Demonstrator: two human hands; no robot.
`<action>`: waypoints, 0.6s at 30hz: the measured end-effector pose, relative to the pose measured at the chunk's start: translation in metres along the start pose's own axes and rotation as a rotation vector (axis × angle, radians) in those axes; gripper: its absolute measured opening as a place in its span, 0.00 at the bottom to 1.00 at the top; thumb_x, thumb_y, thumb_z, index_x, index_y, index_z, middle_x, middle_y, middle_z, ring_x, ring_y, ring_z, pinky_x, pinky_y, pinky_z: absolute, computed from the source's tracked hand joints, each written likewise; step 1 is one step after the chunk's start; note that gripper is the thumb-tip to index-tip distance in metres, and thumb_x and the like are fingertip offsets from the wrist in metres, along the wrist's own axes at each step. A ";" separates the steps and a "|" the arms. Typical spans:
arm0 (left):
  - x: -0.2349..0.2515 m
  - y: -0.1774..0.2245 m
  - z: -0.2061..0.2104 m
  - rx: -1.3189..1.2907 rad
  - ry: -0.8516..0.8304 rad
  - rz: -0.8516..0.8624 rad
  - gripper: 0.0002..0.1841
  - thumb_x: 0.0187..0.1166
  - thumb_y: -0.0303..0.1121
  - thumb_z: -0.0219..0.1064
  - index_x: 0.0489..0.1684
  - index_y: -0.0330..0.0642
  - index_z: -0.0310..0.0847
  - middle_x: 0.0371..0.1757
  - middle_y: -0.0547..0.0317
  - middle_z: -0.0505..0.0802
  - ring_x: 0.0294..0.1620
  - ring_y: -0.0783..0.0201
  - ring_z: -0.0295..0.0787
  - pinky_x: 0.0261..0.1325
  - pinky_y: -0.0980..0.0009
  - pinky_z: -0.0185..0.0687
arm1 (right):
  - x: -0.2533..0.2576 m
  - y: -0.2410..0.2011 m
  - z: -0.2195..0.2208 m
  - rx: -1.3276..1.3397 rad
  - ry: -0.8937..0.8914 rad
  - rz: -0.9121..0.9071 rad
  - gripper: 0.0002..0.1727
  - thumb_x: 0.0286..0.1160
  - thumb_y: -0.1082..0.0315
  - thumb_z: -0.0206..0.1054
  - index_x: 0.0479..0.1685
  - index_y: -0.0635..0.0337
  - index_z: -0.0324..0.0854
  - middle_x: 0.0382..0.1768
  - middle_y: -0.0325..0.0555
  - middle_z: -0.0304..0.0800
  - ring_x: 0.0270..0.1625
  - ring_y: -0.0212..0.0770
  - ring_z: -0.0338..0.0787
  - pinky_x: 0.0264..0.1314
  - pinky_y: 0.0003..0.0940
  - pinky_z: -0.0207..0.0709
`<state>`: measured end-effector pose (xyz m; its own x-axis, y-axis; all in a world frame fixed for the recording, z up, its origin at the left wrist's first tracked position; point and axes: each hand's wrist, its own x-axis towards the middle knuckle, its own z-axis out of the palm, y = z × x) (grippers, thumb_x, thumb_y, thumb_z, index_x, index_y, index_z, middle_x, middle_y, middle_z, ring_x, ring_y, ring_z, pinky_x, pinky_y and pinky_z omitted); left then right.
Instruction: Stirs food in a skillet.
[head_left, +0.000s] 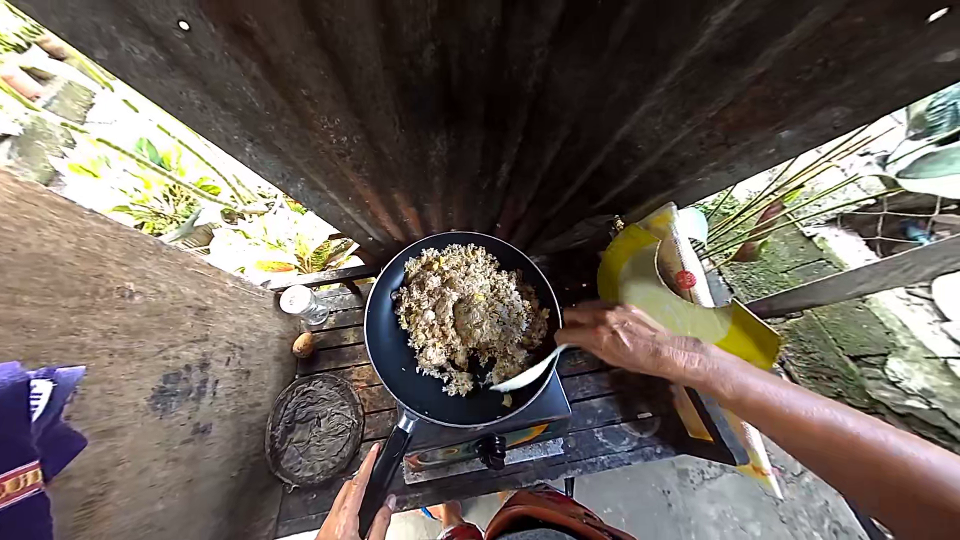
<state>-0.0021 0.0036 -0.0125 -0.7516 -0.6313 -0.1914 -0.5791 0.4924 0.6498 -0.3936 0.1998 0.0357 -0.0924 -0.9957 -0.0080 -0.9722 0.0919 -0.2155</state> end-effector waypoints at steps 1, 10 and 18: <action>0.000 0.000 0.000 -0.002 -0.002 0.000 0.30 0.77 0.32 0.70 0.80 0.32 0.75 0.63 0.35 0.91 0.60 0.37 0.92 0.64 0.38 0.82 | 0.004 0.009 -0.003 -0.060 0.034 -0.007 0.10 0.77 0.77 0.64 0.44 0.60 0.93 0.39 0.63 0.91 0.44 0.67 0.92 0.44 0.65 0.83; -0.001 0.000 0.001 0.026 -0.001 0.003 0.30 0.77 0.32 0.69 0.80 0.32 0.74 0.63 0.35 0.91 0.59 0.38 0.92 0.64 0.38 0.82 | 0.055 0.032 -0.039 -0.286 0.218 -0.157 0.11 0.72 0.74 0.66 0.38 0.51 0.95 0.27 0.49 0.86 0.37 0.56 0.88 0.39 0.51 0.76; -0.002 -0.001 0.002 0.008 0.015 -0.001 0.29 0.77 0.31 0.70 0.80 0.33 0.75 0.62 0.36 0.92 0.58 0.38 0.93 0.62 0.38 0.83 | 0.053 0.021 -0.074 0.091 -0.149 0.261 0.15 0.81 0.55 0.71 0.63 0.42 0.90 0.47 0.49 0.93 0.47 0.55 0.92 0.46 0.62 0.80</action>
<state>-0.0010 0.0057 -0.0140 -0.7464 -0.6403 -0.1811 -0.5823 0.4967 0.6436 -0.4349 0.1496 0.1029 -0.2969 -0.9300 -0.2165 -0.8959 0.3498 -0.2738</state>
